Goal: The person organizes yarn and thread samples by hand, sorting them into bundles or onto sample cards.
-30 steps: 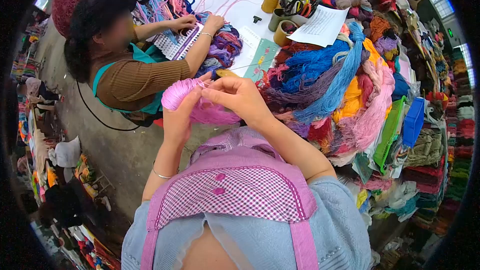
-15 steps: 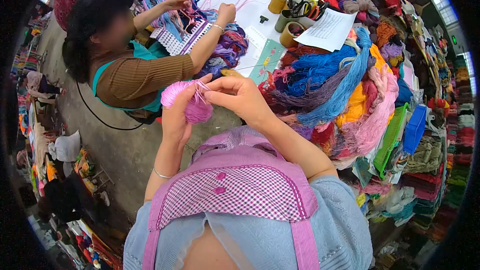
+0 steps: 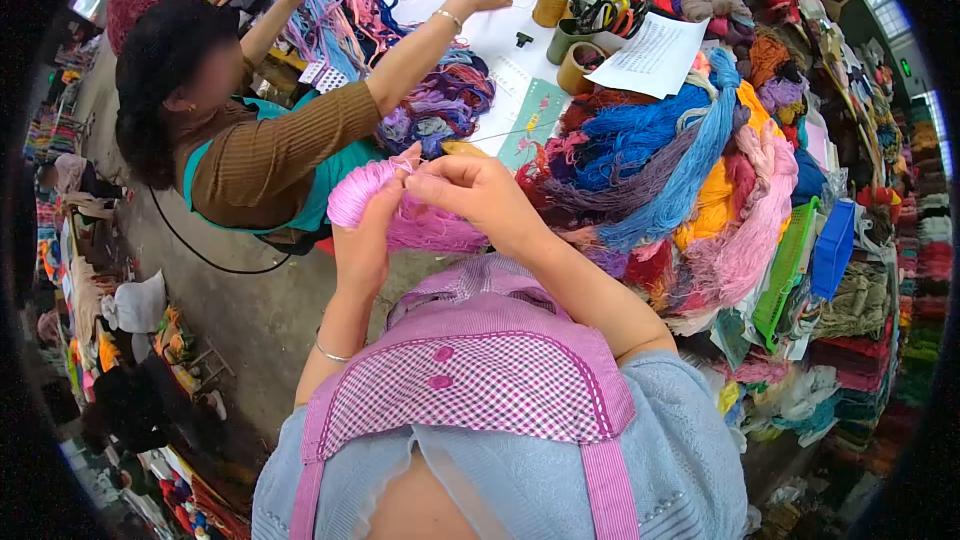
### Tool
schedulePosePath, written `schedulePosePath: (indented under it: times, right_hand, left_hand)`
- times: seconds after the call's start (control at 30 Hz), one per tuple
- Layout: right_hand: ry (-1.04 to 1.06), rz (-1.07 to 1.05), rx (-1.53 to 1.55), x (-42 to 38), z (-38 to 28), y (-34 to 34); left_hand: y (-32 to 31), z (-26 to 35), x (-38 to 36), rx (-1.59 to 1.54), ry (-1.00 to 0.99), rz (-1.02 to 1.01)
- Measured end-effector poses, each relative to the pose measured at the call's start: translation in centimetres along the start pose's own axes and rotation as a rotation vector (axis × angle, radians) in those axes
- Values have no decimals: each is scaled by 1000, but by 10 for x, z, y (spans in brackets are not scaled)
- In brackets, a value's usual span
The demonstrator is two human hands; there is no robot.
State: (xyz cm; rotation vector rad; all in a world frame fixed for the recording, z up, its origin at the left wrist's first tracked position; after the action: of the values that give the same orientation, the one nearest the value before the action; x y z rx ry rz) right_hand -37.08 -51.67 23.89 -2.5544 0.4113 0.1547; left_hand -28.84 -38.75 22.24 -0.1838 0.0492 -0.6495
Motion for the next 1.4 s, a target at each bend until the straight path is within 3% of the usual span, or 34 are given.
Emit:
schedulePosePath:
  times: [0.1,0.23,0.4,0.5,0.57,0.63,0.67,0.7,0.77,0.87,0.9,1.03,1.07,1.17,1.2,1.23,1.27,1.3,1.33,1.37,1.4]
  right_hand:
    - [-31,-11,-27,4,9,4]
    - [-76,-56,-40,6,10,5]
    - [-42,-48,-22,10,11,2]
    - [-36,-18,-7,13,11,2]
    - [316,-99,-423,24,16,9]
    - [-17,-44,49,24,10,5]
    - [-179,-159,368,27,5,10]
    - [-214,-182,235,32,-1,18]
    - [-278,-216,-117,47,-15,40]
    - [-84,-288,-436,79,-43,64]
    - [-301,-184,-329,93,-58,70]
    - [-398,-123,-133,175,-97,101]
    - [-503,-187,-7,202,-106,112]
    - [-554,-59,-77,282,-138,129]
    - [-524,-140,-119,319,-147,146]
    - [-341,-101,-494,338,-179,137]
    - [-149,174,-681,379,-198,141]
    - [140,249,-723,423,-228,149]
    - [410,235,-676,414,-266,119]
    - [590,308,-682,469,-310,138]
    - [1092,364,-1118,501,-345,145]
  left_hand:
    - [-1,0,0,93,-85,-51]
    - [4,3,-1,-193,155,-62]
    - [8,9,1,-352,250,-55]
    - [3,11,-1,-156,177,7]
    - [9,5,-1,-111,141,21]
    - [26,-8,4,-127,103,-34]
    - [35,-8,6,-184,111,-98]
    - [38,-8,-1,-334,390,149]
    - [81,-53,-12,-647,359,-34]
    - [127,-91,-53,-653,532,166]
    - [142,-105,-70,-702,571,228]
    - [198,-172,-142,-739,604,500]
    - [211,-188,-165,-712,626,604]
    - [217,-200,-200,-585,679,868]
    - [215,-202,-210,-577,661,930]
    - [214,-204,-221,-570,681,971]
    - [213,-207,-231,-561,700,1011]
    - [217,-207,-240,-550,755,1028]
    - [220,-206,-246,-604,792,981]
    - [220,-211,-249,-599,801,988]
    - [216,-211,-251,-610,781,973]
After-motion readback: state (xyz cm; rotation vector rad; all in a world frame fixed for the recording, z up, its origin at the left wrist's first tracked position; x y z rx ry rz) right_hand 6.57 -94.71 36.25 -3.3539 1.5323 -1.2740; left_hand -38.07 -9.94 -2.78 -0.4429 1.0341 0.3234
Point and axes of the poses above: each hand's wrist, its own x-axis towards the middle knuckle, its own y-axis out of the back of the hand, z = x × y, the point moved 1 cm from there along x, towards the middle knuckle, and after that the axes turned 9 degrees about x, right-handed, at the moved point
